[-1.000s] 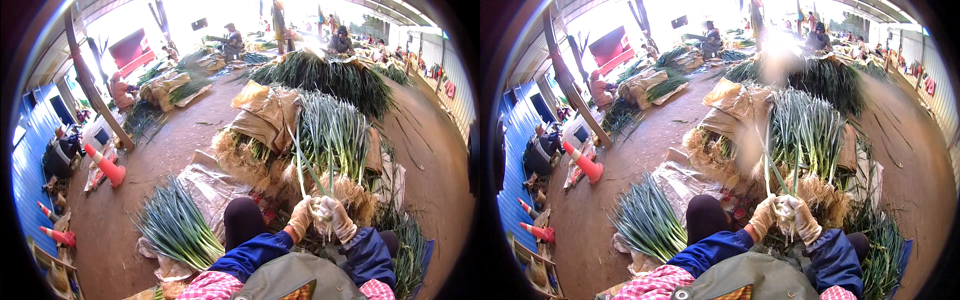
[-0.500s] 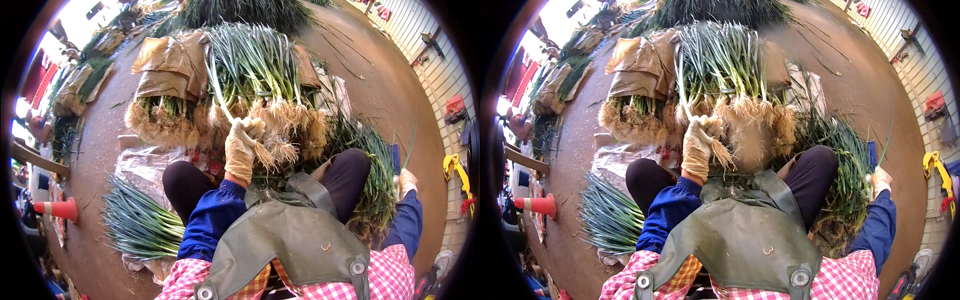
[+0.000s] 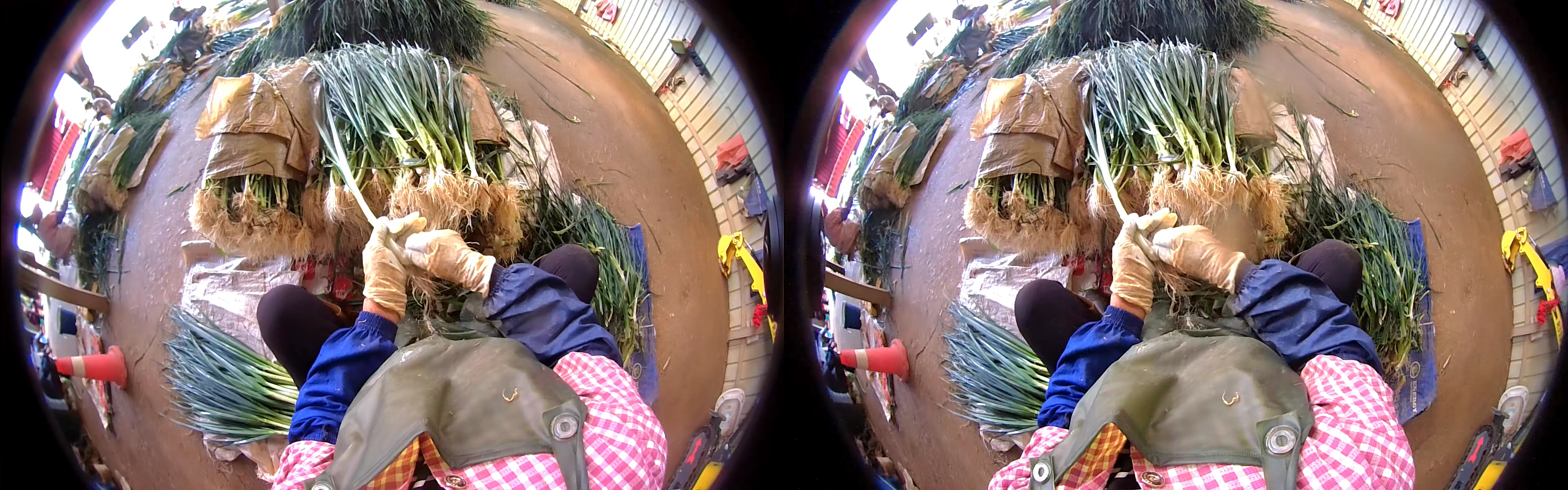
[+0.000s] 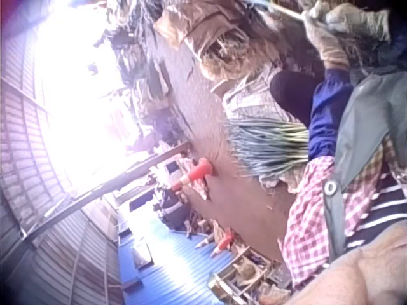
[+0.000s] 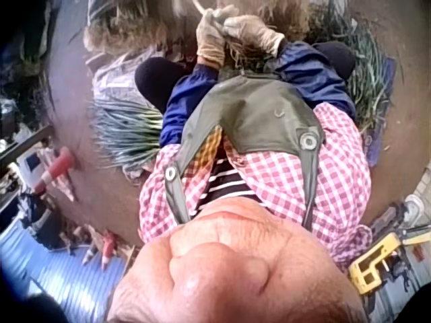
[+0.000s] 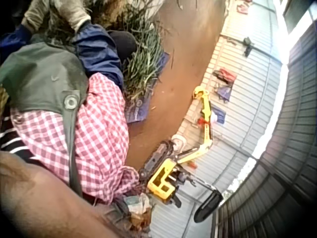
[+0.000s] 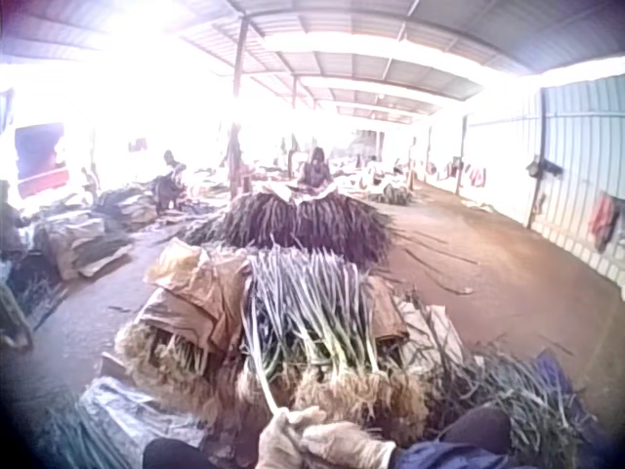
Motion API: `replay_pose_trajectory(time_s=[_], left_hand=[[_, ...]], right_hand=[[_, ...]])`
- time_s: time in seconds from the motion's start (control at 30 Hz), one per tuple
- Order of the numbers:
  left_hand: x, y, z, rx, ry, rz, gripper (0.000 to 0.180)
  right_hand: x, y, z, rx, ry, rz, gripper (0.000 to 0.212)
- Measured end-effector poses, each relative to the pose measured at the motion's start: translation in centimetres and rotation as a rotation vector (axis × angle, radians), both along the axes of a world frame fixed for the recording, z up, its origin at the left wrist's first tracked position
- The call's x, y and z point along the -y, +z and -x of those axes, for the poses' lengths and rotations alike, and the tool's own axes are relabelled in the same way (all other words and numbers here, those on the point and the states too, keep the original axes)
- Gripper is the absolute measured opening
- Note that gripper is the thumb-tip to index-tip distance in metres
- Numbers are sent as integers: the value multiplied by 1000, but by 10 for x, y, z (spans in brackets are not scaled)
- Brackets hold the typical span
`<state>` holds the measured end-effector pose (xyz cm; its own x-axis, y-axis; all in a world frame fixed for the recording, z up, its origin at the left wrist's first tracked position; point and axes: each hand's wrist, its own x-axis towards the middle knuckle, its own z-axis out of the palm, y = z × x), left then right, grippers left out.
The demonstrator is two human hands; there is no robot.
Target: The person cleans produce by stripping away outer leaves and debris from green onion stalks by hand.
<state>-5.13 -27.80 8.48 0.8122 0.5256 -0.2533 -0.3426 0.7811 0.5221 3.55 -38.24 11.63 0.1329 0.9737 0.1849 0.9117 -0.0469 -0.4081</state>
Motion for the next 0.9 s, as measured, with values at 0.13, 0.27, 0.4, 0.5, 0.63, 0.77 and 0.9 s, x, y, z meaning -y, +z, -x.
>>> replay_pose_trajectory(time_s=[0.13,0.27,0.4,0.5,0.63,0.77,0.9], left_hand=[[-3,17,-1,-29,171,-10,40],[-20,5,-3,37,148,-11,14],[1,28,-23,-27,-8,22,22],[-22,-16,-17,158,-246,51,24],[-17,-2,-13,-127,-54,-64,26],[-8,-2,-22,-16,-50,-10,30],[-3,-25,-33,215,-98,229,31]], right_hand=[[28,-23,0,-66,124,227,10],[-8,4,-53,220,-157,-125,13],[-50,45,-134,-296,-622,15,34],[-76,10,-153,6,-779,410,47],[-69,33,-147,-308,-804,183,31],[-26,77,-108,-185,-878,-182,26],[-19,34,-54,-85,-345,1,27]])
